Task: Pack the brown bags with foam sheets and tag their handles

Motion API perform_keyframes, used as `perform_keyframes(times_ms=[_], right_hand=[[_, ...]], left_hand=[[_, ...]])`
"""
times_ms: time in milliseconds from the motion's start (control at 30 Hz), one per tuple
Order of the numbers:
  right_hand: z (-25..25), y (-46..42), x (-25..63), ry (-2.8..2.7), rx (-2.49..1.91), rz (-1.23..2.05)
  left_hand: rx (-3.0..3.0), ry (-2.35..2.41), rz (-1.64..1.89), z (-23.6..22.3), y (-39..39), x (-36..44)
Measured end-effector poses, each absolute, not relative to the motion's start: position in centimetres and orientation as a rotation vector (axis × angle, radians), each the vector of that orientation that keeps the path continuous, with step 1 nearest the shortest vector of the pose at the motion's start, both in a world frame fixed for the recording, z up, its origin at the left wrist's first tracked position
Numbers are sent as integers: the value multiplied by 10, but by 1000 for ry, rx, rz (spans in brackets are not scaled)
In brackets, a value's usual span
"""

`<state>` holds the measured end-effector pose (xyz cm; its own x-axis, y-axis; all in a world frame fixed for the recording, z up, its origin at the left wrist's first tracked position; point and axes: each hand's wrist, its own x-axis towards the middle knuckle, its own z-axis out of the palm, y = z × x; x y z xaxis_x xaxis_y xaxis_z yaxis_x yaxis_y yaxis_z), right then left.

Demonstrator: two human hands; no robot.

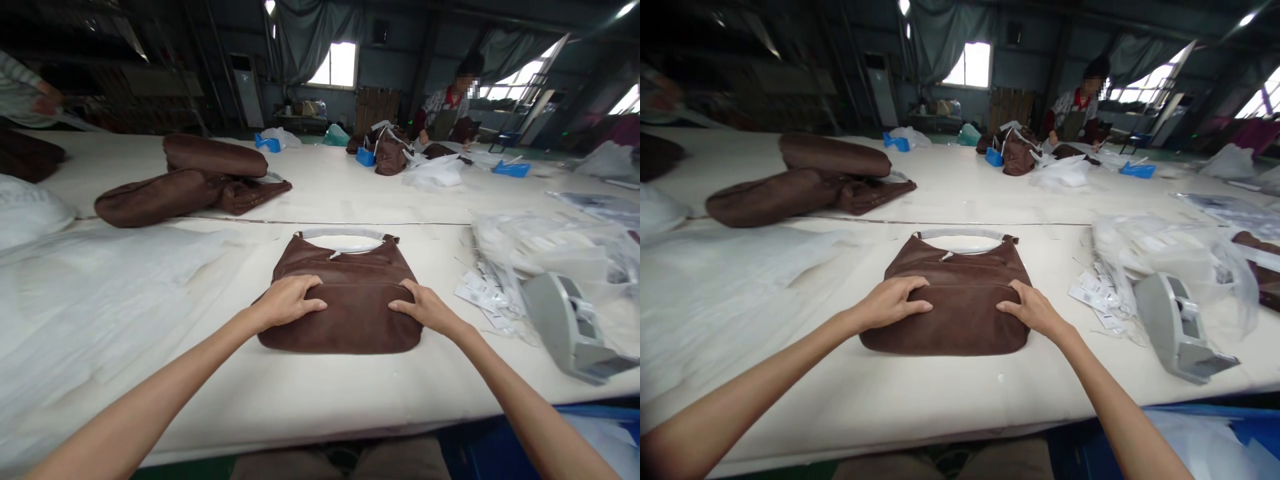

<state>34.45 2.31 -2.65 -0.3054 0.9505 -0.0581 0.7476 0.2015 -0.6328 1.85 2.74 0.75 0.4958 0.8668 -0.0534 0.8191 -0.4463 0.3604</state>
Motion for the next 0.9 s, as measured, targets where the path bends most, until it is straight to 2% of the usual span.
perform_keyframes(times_ms=[167, 367, 533, 700, 900], right_hand=[[-40, -1, 344, -2049, -1542, 666], [-45, -13, 338, -1916, -1542, 766], [-52, -13, 336, -1760, -1524, 769], [-74, -40, 339, -1698, -1505, 549], [-145, -91, 361, -1762, -1724, 109]], left_hand=[[2448, 1445, 307, -3, 8, 13], [2463, 1459, 410, -1, -4, 10], [2524, 1387, 500, 11, 15, 39], [2671, 1265, 159, -24, 32, 58], [2863, 1212, 312, -57, 38, 45]])
